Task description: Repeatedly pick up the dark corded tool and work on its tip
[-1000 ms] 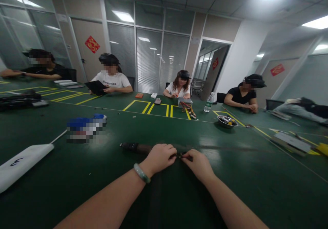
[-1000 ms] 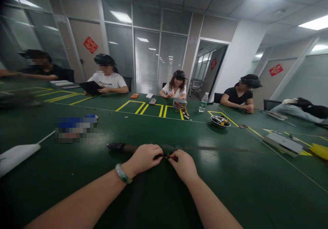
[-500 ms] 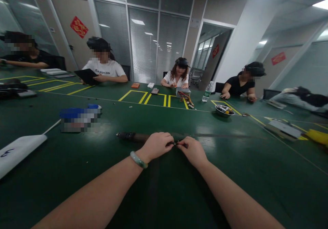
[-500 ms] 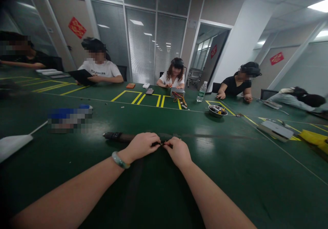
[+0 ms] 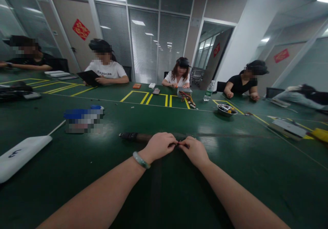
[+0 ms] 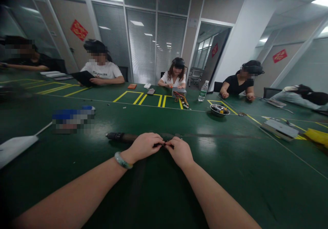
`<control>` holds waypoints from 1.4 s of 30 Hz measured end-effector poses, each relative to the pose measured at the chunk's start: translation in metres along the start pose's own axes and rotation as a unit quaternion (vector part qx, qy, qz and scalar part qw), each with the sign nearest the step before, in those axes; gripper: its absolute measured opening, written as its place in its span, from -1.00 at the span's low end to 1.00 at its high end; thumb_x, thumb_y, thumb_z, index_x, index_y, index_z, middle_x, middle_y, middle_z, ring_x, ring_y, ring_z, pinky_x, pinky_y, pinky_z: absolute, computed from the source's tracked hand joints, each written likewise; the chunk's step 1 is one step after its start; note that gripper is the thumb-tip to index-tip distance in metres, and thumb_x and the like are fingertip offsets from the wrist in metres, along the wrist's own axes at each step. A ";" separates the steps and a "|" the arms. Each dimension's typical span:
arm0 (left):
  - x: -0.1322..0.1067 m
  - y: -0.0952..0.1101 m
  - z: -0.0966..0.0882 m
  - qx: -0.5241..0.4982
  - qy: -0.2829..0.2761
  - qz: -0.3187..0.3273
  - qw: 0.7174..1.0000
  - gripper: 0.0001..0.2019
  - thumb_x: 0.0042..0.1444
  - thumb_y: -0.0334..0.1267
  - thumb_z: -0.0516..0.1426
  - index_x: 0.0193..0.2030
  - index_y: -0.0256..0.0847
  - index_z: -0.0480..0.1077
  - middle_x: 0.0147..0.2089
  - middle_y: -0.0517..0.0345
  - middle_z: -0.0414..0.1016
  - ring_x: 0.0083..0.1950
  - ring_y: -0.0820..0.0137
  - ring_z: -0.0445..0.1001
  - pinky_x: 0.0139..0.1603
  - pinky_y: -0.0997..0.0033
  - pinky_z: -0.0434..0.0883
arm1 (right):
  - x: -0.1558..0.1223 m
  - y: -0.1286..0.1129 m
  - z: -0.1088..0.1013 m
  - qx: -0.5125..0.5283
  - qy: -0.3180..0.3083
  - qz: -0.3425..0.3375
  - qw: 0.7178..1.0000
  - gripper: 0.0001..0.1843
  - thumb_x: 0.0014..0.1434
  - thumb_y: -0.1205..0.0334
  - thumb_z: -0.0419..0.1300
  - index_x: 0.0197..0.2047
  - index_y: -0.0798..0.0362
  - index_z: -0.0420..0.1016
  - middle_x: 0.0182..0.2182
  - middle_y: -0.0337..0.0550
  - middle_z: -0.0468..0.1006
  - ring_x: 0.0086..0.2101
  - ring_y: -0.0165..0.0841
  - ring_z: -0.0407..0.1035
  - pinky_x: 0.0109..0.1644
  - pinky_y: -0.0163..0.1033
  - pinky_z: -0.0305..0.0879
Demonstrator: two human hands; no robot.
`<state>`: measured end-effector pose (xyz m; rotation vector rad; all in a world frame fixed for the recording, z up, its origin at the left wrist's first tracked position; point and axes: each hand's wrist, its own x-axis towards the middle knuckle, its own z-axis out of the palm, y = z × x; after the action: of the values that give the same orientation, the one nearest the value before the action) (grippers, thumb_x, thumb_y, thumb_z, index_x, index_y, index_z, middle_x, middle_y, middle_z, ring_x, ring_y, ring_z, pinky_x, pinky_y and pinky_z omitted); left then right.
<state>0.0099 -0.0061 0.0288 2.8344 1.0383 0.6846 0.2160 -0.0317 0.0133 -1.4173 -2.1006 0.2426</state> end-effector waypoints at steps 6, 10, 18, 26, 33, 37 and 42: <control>0.001 -0.002 0.002 -0.009 0.000 -0.008 1.000 -0.81 0.24 -0.19 0.09 -0.07 -0.05 0.48 -0.06 0.20 0.51 -0.04 0.34 0.44 0.05 0.32 0.31 | 0.000 0.001 0.001 0.022 0.007 0.033 0.999 -0.87 0.19 0.23 0.21 -0.25 -0.02 0.60 -0.28 -0.19 0.53 -0.25 -0.33 0.40 -0.10 -0.26 0.27; 0.000 -0.001 0.001 -0.011 0.008 -0.019 1.000 -0.82 0.23 -0.20 0.11 -0.05 -0.05 0.44 -0.06 0.23 0.50 -0.05 0.35 0.44 0.02 0.33 0.32 | 0.001 0.001 0.000 0.030 0.006 0.043 0.999 -0.89 0.17 0.24 0.23 -0.27 -0.04 0.60 -0.30 -0.23 0.52 -0.27 -0.35 0.40 -0.13 -0.28 0.26; 0.000 0.000 0.002 -0.015 0.015 -0.049 0.999 -0.92 0.18 -0.23 0.15 -0.20 -0.12 0.43 -0.19 0.20 0.50 -0.15 0.33 0.44 -0.07 0.31 0.32 | 0.001 0.001 0.001 0.054 0.016 0.051 0.997 -0.92 0.15 0.24 0.26 -0.29 -0.04 0.60 -0.33 -0.25 0.52 -0.31 -0.38 0.39 -0.19 -0.29 0.26; 0.002 0.000 0.003 -0.023 0.024 -0.046 0.998 -0.93 0.14 -0.27 0.18 -0.22 -0.11 0.45 -0.20 0.22 0.51 -0.14 0.34 0.45 -0.05 0.31 0.33 | 0.003 0.006 0.006 0.036 0.028 0.040 0.998 -0.90 0.16 0.24 0.25 -0.25 -0.02 0.61 -0.35 -0.21 0.52 -0.32 -0.36 0.39 -0.22 -0.28 0.27; 0.002 -0.001 0.005 -0.034 0.023 -0.046 0.998 -0.90 0.16 -0.26 0.16 -0.20 -0.13 0.47 -0.19 0.19 0.52 -0.13 0.33 0.46 -0.04 0.32 0.33 | 0.008 0.008 0.008 -0.026 0.030 -0.017 0.999 -0.84 0.22 0.29 0.21 -0.18 -0.06 0.61 -0.32 -0.23 0.51 -0.28 -0.38 0.40 -0.18 -0.31 0.29; 0.002 -0.001 0.003 -0.037 0.019 -0.050 0.998 -0.91 0.17 -0.27 0.15 -0.21 -0.14 0.46 -0.18 0.19 0.52 -0.15 0.34 0.46 -0.05 0.32 0.33 | 0.012 0.008 0.006 -0.109 0.003 -0.074 0.991 -0.81 0.24 0.32 0.19 -0.12 -0.07 0.59 -0.23 -0.21 0.52 -0.22 -0.36 0.40 -0.11 -0.29 0.30; 0.002 0.001 -0.001 -0.033 0.015 -0.047 0.998 -0.95 0.15 -0.30 0.16 -0.25 -0.15 0.44 -0.21 0.20 0.50 -0.17 0.34 0.45 -0.06 0.31 0.33 | 0.018 0.012 0.007 -0.144 -0.020 -0.138 0.980 -0.78 0.27 0.41 0.13 -0.12 -0.01 0.54 -0.05 -0.18 0.51 -0.06 -0.32 0.38 0.09 -0.21 0.23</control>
<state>0.0114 -0.0061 0.0303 2.7087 1.1222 0.7416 0.2169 -0.0099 0.0088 -1.2616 -2.4090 -0.1509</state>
